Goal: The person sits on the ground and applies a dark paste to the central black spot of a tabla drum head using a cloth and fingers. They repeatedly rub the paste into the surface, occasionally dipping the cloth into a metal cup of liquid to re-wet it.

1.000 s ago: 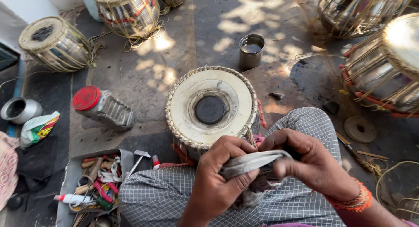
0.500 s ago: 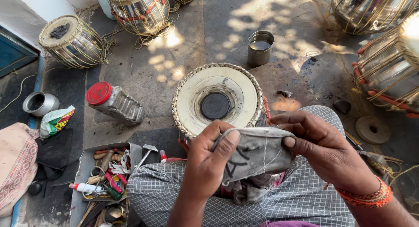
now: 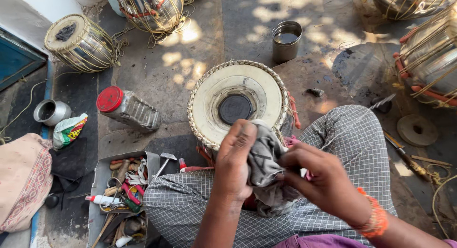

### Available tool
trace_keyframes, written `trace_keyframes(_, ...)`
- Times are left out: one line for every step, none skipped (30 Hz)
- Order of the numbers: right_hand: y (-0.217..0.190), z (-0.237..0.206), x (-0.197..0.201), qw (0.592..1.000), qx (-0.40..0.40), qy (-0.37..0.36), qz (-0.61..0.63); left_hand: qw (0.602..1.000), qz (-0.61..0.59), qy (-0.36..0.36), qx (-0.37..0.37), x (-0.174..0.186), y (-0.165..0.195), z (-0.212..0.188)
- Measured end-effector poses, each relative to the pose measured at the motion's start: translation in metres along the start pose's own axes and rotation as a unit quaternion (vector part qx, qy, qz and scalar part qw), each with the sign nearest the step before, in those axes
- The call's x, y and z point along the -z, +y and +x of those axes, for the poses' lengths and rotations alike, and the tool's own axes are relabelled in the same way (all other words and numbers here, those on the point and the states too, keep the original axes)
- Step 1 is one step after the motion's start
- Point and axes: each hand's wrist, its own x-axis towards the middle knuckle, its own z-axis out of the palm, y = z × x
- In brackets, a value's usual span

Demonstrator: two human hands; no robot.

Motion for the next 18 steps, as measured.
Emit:
trace_keyframes(0.004, -0.003, 0.004, 1.000, -0.023, -0.003, -0.001, 0.999, 0.020, 0.032, -0.010, 0.004, 0.003, 0.001)
trace_keyframes(0.007, -0.006, 0.008, 0.999, -0.045, -0.009, -0.001, 0.997, 0.039, 0.065, -0.021, 0.010, 0.005, 0.001)
trace_keyframes(0.008, -0.010, 0.012, 0.999, -0.040, -0.008, 0.001, 0.993, 0.057, 0.099, -0.032, 0.016, 0.007, 0.002)
trace_keyframes(0.006, -0.013, 0.018, 0.999, -0.035, -0.009, 0.003, 0.992, 0.049, 0.114, -0.039, 0.024, 0.006, 0.002)
trace_keyframes(0.004, -0.015, 0.023, 1.000, -0.029, -0.009, 0.005, 0.990, 0.041, 0.128, -0.046, 0.031, 0.004, 0.003)
trace_keyframes(0.000, -0.017, 0.026, 1.000, -0.015, 0.006, 0.018, 0.988, 0.033, 0.141, -0.054, 0.038, -0.001, 0.004)
trace_keyframes(-0.005, -0.018, 0.028, 0.999, -0.003, 0.022, 0.031, 0.987, 0.042, 0.137, -0.069, 0.045, -0.006, 0.005)
trace_keyframes(-0.010, -0.018, 0.032, 0.998, 0.008, 0.037, 0.044, 0.986, 0.052, 0.132, -0.082, 0.052, -0.013, 0.005)
trace_keyframes(-0.014, -0.018, 0.036, 0.996, 0.040, 0.023, 0.075, 0.985, 0.062, 0.126, -0.095, 0.058, -0.019, 0.004)
trace_keyframes(-0.015, -0.017, 0.037, 0.992, 0.073, 0.011, 0.106, 0.986, 0.075, 0.117, -0.095, 0.063, -0.026, 0.004)
trace_keyframes(-0.015, -0.017, 0.036, 0.985, 0.105, -0.001, 0.135, 0.986, 0.087, 0.106, -0.094, 0.067, -0.031, 0.003)
trace_keyframes(-0.013, -0.019, 0.036, 0.953, 0.051, -0.038, 0.296, 0.986, 0.099, 0.095, -0.093, 0.070, -0.033, 0.001)
trace_keyframes(-0.008, -0.022, 0.033, 0.891, -0.005, -0.073, 0.448, 0.987, 0.086, 0.095, -0.094, 0.073, -0.033, 0.000)
trace_keyframes(-0.001, -0.025, 0.028, 0.800, -0.060, -0.107, 0.587, 0.988, 0.073, 0.095, -0.096, 0.076, -0.029, -0.001)
trace_keyframes(0.010, -0.029, 0.025, 0.797, -0.105, -0.086, 0.589, 0.989, 0.060, 0.096, -0.100, 0.080, -0.022, -0.003)
trace_keyframes(0.021, -0.034, 0.025, 0.790, -0.151, -0.067, 0.590, 0.975, 0.067, 0.180, -0.111, 0.085, -0.012, -0.004)
trace_keyframes(0.032, -0.042, 0.032, 0.781, -0.199, -0.047, 0.590, 0.954, 0.074, 0.265, -0.120, 0.091, 0.001, -0.005)
trace_keyframes(0.044, -0.049, 0.044, 0.872, -0.283, -0.035, 0.397, 0.925, 0.080, 0.348, -0.127, 0.098, 0.014, -0.009)
